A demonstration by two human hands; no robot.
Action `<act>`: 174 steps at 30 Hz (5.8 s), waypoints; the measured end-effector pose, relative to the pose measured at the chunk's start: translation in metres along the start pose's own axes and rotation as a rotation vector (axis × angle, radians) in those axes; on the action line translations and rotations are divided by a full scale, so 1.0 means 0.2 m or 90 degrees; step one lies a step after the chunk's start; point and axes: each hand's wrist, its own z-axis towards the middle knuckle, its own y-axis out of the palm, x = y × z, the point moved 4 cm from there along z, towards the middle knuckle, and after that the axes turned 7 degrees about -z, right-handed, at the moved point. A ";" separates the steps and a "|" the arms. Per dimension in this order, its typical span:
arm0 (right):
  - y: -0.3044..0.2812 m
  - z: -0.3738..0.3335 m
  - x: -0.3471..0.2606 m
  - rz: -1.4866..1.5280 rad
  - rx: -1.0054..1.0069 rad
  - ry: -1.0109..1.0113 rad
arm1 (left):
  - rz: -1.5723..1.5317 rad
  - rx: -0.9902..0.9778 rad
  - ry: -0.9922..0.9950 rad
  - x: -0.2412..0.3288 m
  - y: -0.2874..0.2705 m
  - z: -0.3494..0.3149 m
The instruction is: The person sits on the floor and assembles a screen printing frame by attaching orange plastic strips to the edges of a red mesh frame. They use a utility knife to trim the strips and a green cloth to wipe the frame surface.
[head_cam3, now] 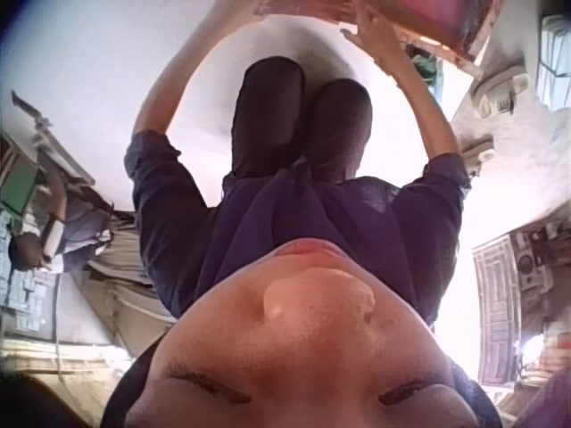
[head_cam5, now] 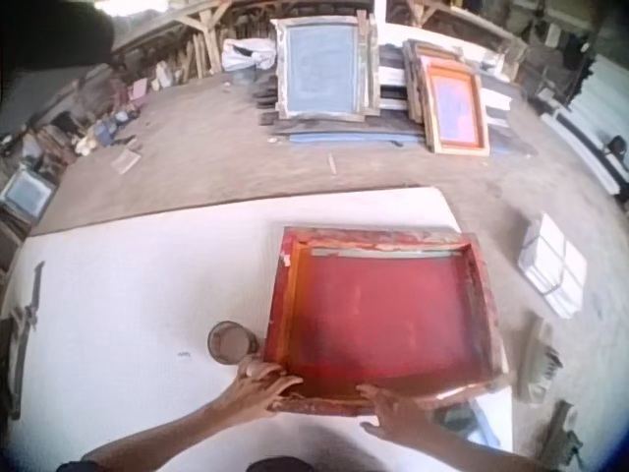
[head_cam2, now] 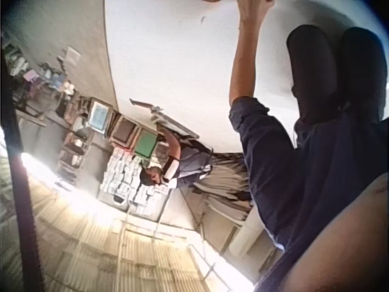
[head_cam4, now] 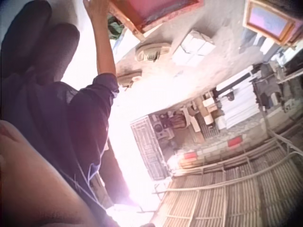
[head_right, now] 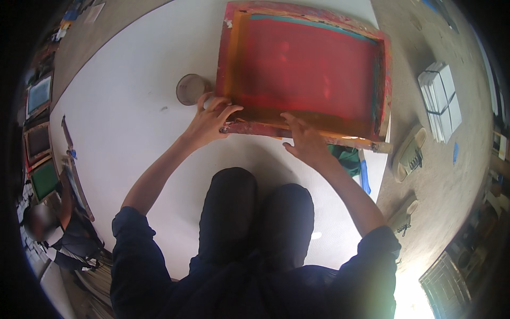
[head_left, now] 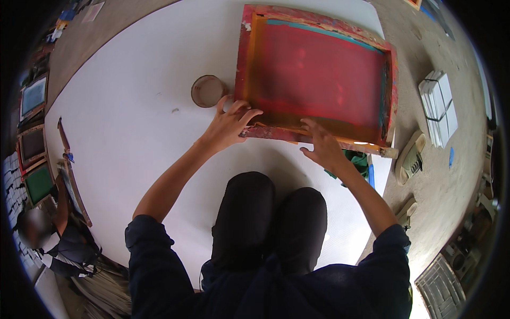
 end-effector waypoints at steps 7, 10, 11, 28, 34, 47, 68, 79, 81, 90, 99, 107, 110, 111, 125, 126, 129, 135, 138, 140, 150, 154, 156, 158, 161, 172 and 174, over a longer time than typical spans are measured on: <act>0.13 0.24 -0.21 0.109 0.003 -0.032 | -0.116 0.156 0.002 -0.08 -0.03 -0.02; 0.18 0.33 -0.30 0.117 -0.043 -0.027 | -0.119 0.186 0.006 -0.09 -0.01 -0.02; 0.19 0.36 -0.33 0.128 -0.052 -0.017 | -0.122 0.186 0.004 -0.10 0.00 -0.03; 0.17 0.41 -0.36 0.228 -0.034 -0.067 | -0.095 0.120 0.053 -0.11 -0.04 -0.04; 0.21 0.36 -0.33 0.186 -0.047 -0.033 | -0.134 0.058 0.146 -0.14 -0.11 -0.02; 0.22 0.37 -0.36 0.087 0.014 -0.064 | -0.060 0.054 0.169 -0.13 -0.14 0.00; 0.29 0.32 -0.40 -0.120 0.122 -0.227 | -0.171 0.049 0.308 -0.21 -0.06 -0.03; 0.39 0.27 -0.46 -0.274 0.199 -0.337 | -0.109 0.083 0.316 -0.22 -0.06 -0.13; 0.41 0.25 -0.46 -0.298 0.197 -0.352 | -0.076 0.088 0.312 -0.21 -0.06 -0.14; 0.17 0.23 -0.42 0.012 0.258 -0.135 | -0.077 0.020 0.170 -0.10 -0.09 -0.11; 0.31 0.21 -0.36 -0.208 0.301 -0.236 | 0.043 0.049 0.198 -0.05 0.09 -0.13; 0.27 0.05 -0.37 -0.223 0.124 -0.242 | 0.122 0.067 0.222 -0.02 0.11 -0.18; 0.23 0.01 -0.30 -0.132 0.159 -0.158 | 0.075 0.105 0.216 0.00 0.04 -0.12; 0.22 -0.01 -0.28 -0.083 0.175 -0.112 | 0.012 0.092 0.178 0.08 0.01 -0.05; 0.16 -0.15 -0.23 -0.178 0.120 -0.123 | 0.036 0.037 0.145 0.26 0.15 0.05; 0.15 -0.17 -0.24 -0.186 0.119 -0.120 | 0.046 0.029 0.148 0.25 0.16 0.05; 0.12 -0.18 -0.25 -0.038 0.095 -0.052 | 0.060 0.013 0.141 0.25 0.15 0.05; -0.07 -0.27 0.18 -0.275 0.140 0.212 | -0.003 0.022 0.154 0.36 0.19 0.22; -0.27 -0.37 0.37 -0.385 0.409 0.244 | 0.028 -0.005 0.187 0.36 0.27 0.28; -0.31 -0.45 0.53 -0.403 0.402 0.328 | 0.044 -0.060 0.213 0.39 0.34 0.32; -0.23 -0.53 0.65 -0.407 0.384 0.399 | 0.238 -0.111 0.355 0.67 0.36 0.42; -0.24 -0.52 0.66 -0.354 0.417 0.373 | 0.059 -0.115 0.398 0.80 0.47 0.47; -0.24 -0.54 0.66 -0.336 0.445 0.355 | -0.006 -0.124 0.407 0.76 0.44 0.50; -0.26 -0.57 0.66 -0.272 0.467 0.328 | -0.089 -0.130 0.384 0.74 0.39 0.56; -0.28 -0.58 0.65 -0.186 0.515 0.270 | 0.047 -0.058 0.269 0.77 0.41 0.66; -0.31 -0.62 0.62 -0.135 0.559 0.204 | 0.103 0.010 0.227 1.01 0.58 0.69; -0.31 -0.61 0.62 -0.135 0.557 0.203 | 0.140 0.013 0.304 1.03 0.58 0.69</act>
